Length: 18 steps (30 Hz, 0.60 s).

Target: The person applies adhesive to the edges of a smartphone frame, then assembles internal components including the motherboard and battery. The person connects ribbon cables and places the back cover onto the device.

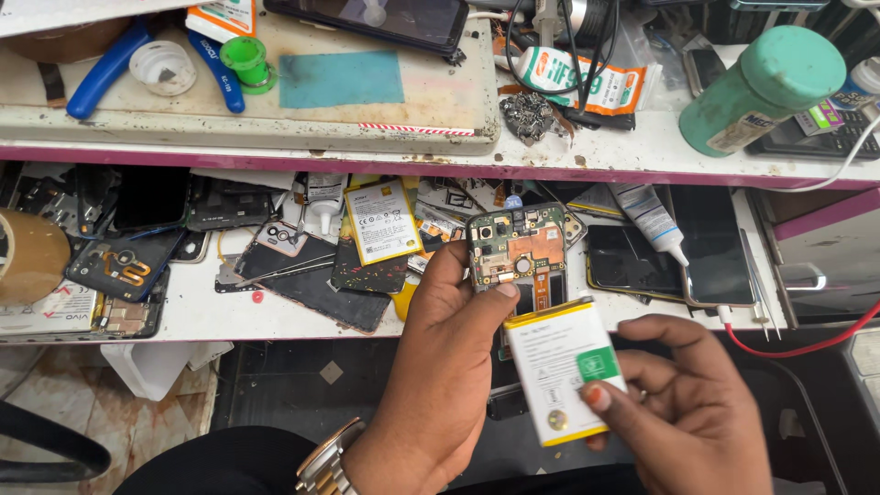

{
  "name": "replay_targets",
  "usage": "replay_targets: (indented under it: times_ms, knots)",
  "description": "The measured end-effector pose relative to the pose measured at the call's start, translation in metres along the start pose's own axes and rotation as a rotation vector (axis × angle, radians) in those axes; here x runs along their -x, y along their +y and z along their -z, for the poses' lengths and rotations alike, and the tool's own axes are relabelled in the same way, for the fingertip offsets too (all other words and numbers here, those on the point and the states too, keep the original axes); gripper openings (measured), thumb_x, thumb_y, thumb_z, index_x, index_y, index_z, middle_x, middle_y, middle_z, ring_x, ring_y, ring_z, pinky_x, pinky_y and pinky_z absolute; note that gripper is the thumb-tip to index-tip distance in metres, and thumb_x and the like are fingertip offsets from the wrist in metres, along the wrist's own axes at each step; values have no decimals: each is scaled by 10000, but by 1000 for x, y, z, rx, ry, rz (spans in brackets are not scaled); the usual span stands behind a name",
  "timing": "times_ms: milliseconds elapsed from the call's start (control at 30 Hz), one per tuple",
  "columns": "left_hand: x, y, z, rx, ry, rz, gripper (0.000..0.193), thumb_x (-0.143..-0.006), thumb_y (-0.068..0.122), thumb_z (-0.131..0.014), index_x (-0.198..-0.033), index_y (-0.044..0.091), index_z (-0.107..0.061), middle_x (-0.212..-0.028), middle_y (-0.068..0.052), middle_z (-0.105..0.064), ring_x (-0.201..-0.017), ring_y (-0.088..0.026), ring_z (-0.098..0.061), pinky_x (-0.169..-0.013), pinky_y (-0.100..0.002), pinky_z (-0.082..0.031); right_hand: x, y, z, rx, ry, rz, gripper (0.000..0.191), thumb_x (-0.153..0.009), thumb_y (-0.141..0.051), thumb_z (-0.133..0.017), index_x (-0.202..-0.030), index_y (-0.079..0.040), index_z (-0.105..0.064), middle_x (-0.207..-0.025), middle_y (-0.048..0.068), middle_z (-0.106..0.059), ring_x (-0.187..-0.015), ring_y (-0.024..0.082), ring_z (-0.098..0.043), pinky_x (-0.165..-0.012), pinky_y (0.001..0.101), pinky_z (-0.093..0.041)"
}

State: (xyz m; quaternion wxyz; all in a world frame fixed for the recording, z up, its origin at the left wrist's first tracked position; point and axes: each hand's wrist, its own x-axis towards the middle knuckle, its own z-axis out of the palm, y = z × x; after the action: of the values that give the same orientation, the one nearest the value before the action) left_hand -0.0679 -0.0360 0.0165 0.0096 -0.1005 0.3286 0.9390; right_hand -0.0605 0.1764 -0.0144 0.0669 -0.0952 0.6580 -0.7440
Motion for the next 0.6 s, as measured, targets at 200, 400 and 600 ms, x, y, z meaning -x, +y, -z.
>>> replay_targets:
  times_ms: [200,400,600]
  knots:
    - [2,-1,-3,68,-4,45,332,-972,32,-510,-1304,30,-529,-1145,-102,-686,-1042,-159,-656,-921,-343,-534,-1,9,-11,67,107,-206,459,-766,171,-696,-1184,83,-527,-975,282,-769,-852,260,-774,-576,367,-659]
    - [2,-5,-3,48,-12,35,337,-978,43,-497,-1314,17,-511,-1166,-96,-674,-1040,-148,-658,-902,-326,-549,-4,6,-28,75,179,-184,442,-783,148,-687,-1191,81,-532,-976,265,-763,-870,246,-768,-608,366,-665]
    - [4,-9,-1,31,-37,62,338,-1008,88,-481,-1335,3,-497,-1143,-122,-656,-992,-146,-645,-854,-316,-541,-3,7,-31,119,244,-243,412,-783,133,-686,-1169,91,-548,-922,259,-754,-815,245,-758,-549,372,-655]
